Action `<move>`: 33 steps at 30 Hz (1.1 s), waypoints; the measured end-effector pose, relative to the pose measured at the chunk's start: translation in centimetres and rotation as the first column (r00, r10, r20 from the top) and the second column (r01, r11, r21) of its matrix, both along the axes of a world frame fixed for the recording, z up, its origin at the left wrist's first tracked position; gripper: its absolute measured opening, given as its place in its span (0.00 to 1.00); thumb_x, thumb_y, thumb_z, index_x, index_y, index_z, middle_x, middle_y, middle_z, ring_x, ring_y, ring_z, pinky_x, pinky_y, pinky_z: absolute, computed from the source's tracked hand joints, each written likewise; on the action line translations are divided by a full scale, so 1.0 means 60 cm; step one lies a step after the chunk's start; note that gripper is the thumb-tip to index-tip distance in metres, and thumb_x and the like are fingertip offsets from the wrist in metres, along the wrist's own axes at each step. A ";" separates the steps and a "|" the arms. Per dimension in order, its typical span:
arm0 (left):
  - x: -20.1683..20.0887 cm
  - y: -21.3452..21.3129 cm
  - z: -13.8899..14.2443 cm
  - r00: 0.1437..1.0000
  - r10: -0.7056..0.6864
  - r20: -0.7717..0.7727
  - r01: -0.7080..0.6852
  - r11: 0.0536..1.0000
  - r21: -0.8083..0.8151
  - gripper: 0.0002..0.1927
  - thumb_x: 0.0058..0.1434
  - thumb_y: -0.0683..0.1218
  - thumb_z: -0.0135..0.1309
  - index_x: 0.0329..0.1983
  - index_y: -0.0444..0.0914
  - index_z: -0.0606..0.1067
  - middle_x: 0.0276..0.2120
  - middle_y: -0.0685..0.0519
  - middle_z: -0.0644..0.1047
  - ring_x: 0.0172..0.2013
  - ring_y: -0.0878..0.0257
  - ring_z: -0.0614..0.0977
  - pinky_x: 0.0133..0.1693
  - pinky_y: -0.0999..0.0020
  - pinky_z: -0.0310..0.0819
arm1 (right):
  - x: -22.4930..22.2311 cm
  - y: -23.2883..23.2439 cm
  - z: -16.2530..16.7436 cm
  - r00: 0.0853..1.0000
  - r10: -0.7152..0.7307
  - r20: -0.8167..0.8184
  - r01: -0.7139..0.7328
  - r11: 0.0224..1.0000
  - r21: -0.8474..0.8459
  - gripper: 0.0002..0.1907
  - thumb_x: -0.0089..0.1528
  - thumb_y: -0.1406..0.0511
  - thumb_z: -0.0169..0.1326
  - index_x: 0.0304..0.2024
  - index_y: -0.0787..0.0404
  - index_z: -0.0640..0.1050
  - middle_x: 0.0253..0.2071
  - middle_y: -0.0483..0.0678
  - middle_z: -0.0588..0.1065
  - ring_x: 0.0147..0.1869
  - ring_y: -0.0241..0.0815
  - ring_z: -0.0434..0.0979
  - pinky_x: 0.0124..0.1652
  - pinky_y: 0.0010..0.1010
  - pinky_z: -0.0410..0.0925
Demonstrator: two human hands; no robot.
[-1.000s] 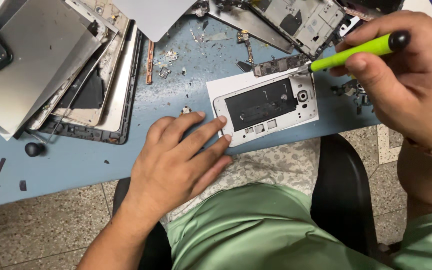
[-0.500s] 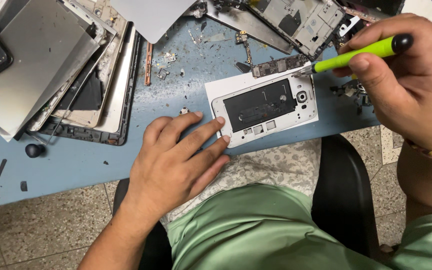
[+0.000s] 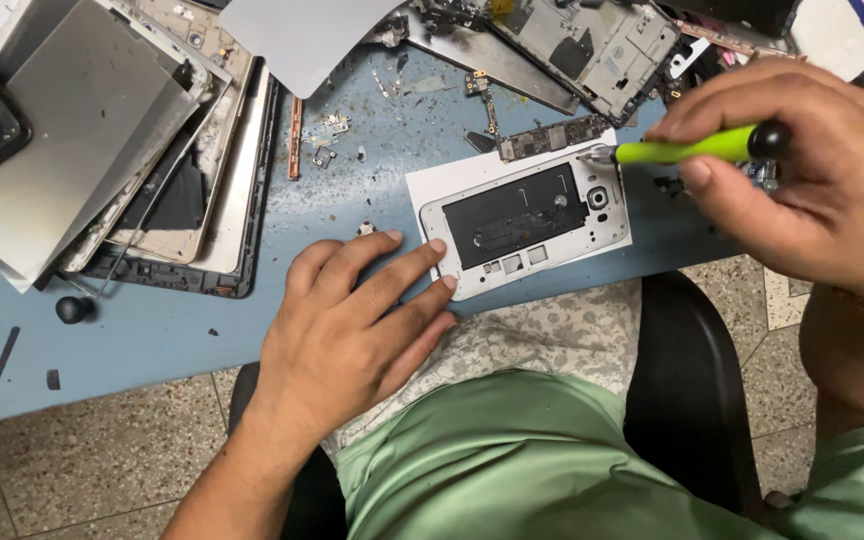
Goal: The person uses a green-handled precision screwdriver to remove screws and pry open the back of a white smartphone. They repeatedly loosen screws, lift the back cover, and scrape adhesive from the frame while working over a cluttered repair bench.
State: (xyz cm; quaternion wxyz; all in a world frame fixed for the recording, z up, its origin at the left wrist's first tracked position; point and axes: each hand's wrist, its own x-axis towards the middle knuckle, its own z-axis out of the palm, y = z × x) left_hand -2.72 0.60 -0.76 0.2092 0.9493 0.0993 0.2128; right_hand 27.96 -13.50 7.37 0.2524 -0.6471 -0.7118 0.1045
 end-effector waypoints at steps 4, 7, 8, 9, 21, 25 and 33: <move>0.000 -0.001 0.000 1.000 0.004 -0.004 -0.004 1.000 0.002 0.14 0.61 0.51 0.64 0.48 0.44 0.83 0.57 0.56 0.77 0.58 0.54 0.74 0.59 0.54 0.63 | 0.011 0.005 0.002 0.998 0.047 -0.041 -0.047 0.999 -0.010 0.12 0.63 0.75 0.54 0.47 0.75 0.70 0.44 0.65 0.77 0.54 0.56 0.81 0.54 0.41 0.75; 0.001 0.000 0.000 1.000 0.003 0.000 -0.003 1.000 0.009 0.14 0.62 0.51 0.64 0.48 0.44 0.83 0.57 0.56 0.77 0.58 0.54 0.74 0.59 0.54 0.63 | 0.016 0.009 0.005 0.997 0.028 -0.065 -0.031 0.999 -0.045 0.12 0.63 0.74 0.53 0.48 0.76 0.70 0.43 0.62 0.78 0.53 0.54 0.82 0.51 0.39 0.76; 0.001 0.000 0.000 1.000 0.004 -0.001 -0.004 1.000 0.009 0.14 0.62 0.51 0.64 0.48 0.44 0.83 0.57 0.56 0.77 0.58 0.54 0.74 0.58 0.54 0.63 | 0.019 0.010 0.010 0.999 0.030 -0.034 -0.032 0.997 -0.069 0.12 0.63 0.74 0.53 0.48 0.76 0.70 0.43 0.61 0.78 0.52 0.53 0.82 0.50 0.39 0.76; 0.001 0.000 0.000 1.000 0.005 -0.001 -0.005 1.000 0.010 0.14 0.62 0.51 0.64 0.48 0.44 0.83 0.57 0.56 0.77 0.58 0.54 0.75 0.58 0.54 0.64 | 0.021 0.011 0.014 0.999 0.032 -0.004 -0.032 0.995 -0.092 0.13 0.63 0.73 0.53 0.48 0.75 0.71 0.43 0.61 0.79 0.51 0.52 0.82 0.49 0.39 0.76; -0.001 0.000 -0.002 1.000 0.002 0.003 -0.002 1.000 0.015 0.14 0.62 0.51 0.64 0.49 0.44 0.83 0.57 0.56 0.77 0.58 0.54 0.75 0.58 0.54 0.64 | 0.044 0.028 0.024 0.939 0.139 0.316 -0.076 0.977 -0.201 0.12 0.62 0.65 0.60 0.45 0.67 0.80 0.37 0.56 0.80 0.39 0.44 0.84 0.37 0.33 0.76; 0.000 0.001 -0.002 1.000 0.001 0.003 -0.001 1.000 0.017 0.14 0.62 0.51 0.64 0.49 0.44 0.82 0.58 0.56 0.77 0.58 0.54 0.75 0.58 0.54 0.64 | 0.049 0.029 0.024 0.908 0.179 0.380 -0.081 0.962 -0.261 0.11 0.59 0.65 0.60 0.43 0.62 0.81 0.39 0.53 0.81 0.40 0.43 0.84 0.39 0.34 0.76; -0.001 0.000 -0.002 1.000 0.001 -0.003 -0.001 1.000 0.015 0.14 0.62 0.51 0.64 0.49 0.44 0.82 0.58 0.56 0.77 0.58 0.54 0.75 0.58 0.53 0.64 | 0.020 0.038 0.032 0.928 -0.088 0.362 0.217 0.918 -0.332 0.15 0.62 0.62 0.59 0.47 0.67 0.80 0.32 0.51 0.80 0.34 0.41 0.84 0.34 0.31 0.77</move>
